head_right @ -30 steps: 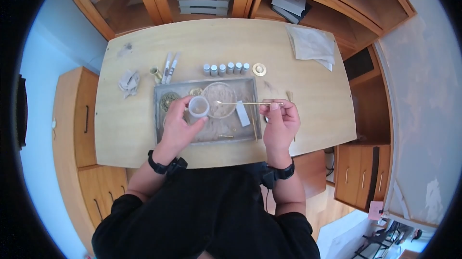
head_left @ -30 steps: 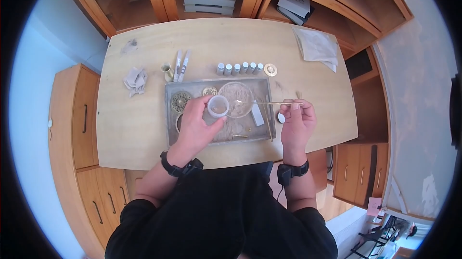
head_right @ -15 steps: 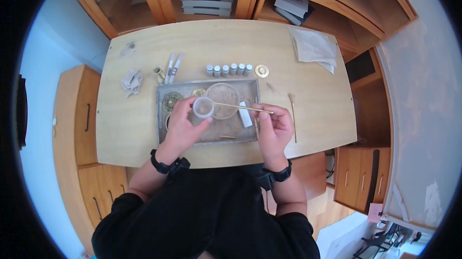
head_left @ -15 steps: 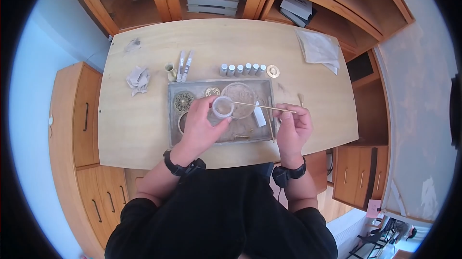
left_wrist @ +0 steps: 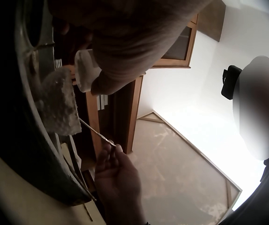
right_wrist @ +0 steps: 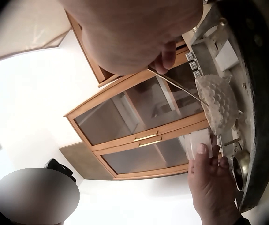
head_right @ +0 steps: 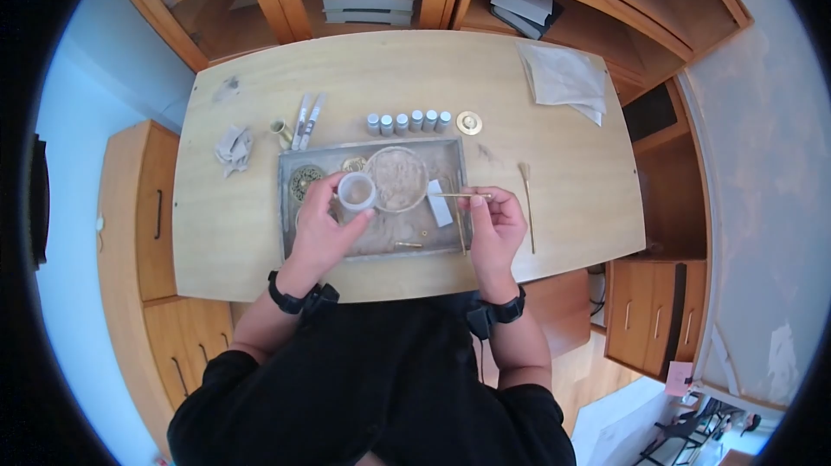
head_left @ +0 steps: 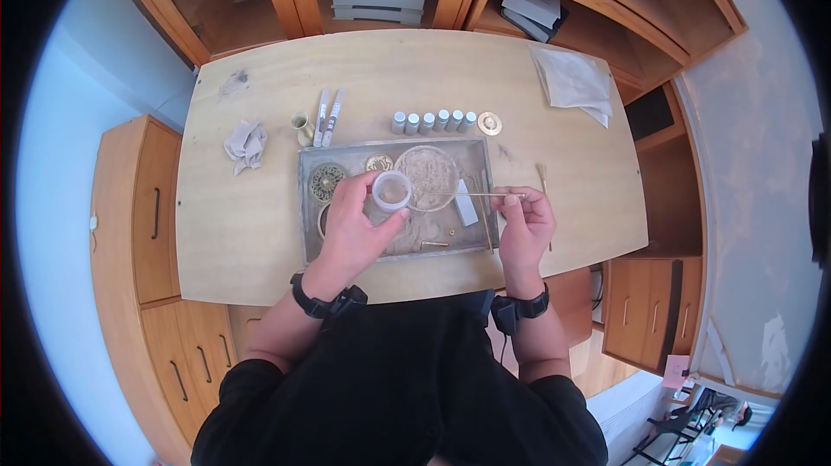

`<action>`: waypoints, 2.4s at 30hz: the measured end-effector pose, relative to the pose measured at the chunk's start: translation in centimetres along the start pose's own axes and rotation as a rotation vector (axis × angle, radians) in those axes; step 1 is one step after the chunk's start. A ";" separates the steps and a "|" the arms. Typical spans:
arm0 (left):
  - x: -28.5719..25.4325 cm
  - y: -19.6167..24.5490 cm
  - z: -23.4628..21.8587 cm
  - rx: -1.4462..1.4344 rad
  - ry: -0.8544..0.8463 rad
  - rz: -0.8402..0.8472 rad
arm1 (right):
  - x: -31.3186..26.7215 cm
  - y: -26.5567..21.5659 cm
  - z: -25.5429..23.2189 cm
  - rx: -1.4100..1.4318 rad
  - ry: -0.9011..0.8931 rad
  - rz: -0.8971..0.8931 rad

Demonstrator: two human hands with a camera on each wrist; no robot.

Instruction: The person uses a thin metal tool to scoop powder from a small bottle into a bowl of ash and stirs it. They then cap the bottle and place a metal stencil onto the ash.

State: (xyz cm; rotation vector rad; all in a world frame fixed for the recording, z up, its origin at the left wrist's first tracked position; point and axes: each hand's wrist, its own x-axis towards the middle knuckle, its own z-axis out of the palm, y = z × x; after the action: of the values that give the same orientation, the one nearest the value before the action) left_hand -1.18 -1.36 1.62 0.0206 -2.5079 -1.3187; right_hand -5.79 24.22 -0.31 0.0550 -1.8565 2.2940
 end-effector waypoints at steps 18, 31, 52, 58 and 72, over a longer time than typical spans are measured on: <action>0.0 0.0 0.3 0.007 -0.019 0.008 | 0.9 -2.9 1.1 0.218 0.024 -0.067; 0.0 0.0 0.3 -0.010 -0.021 0.013 | -1.0 -2.4 2.3 0.015 -0.194 -0.172; -0.5 0.2 0.5 -0.014 -0.010 0.003 | -1.4 0.2 -0.3 0.042 -0.039 -0.025; -0.5 -0.2 0.5 -0.022 -0.004 0.009 | -1.1 0.0 0.0 -0.010 0.012 -0.012; -0.4 -0.2 0.5 -0.017 -0.024 0.028 | -0.5 -2.4 1.8 0.149 -0.090 -0.163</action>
State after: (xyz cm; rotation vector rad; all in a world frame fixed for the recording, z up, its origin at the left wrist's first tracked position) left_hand -0.93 -0.99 1.08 -0.0340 -2.5070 -1.3371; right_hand -5.06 22.90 2.35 0.3241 -1.6498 2.3453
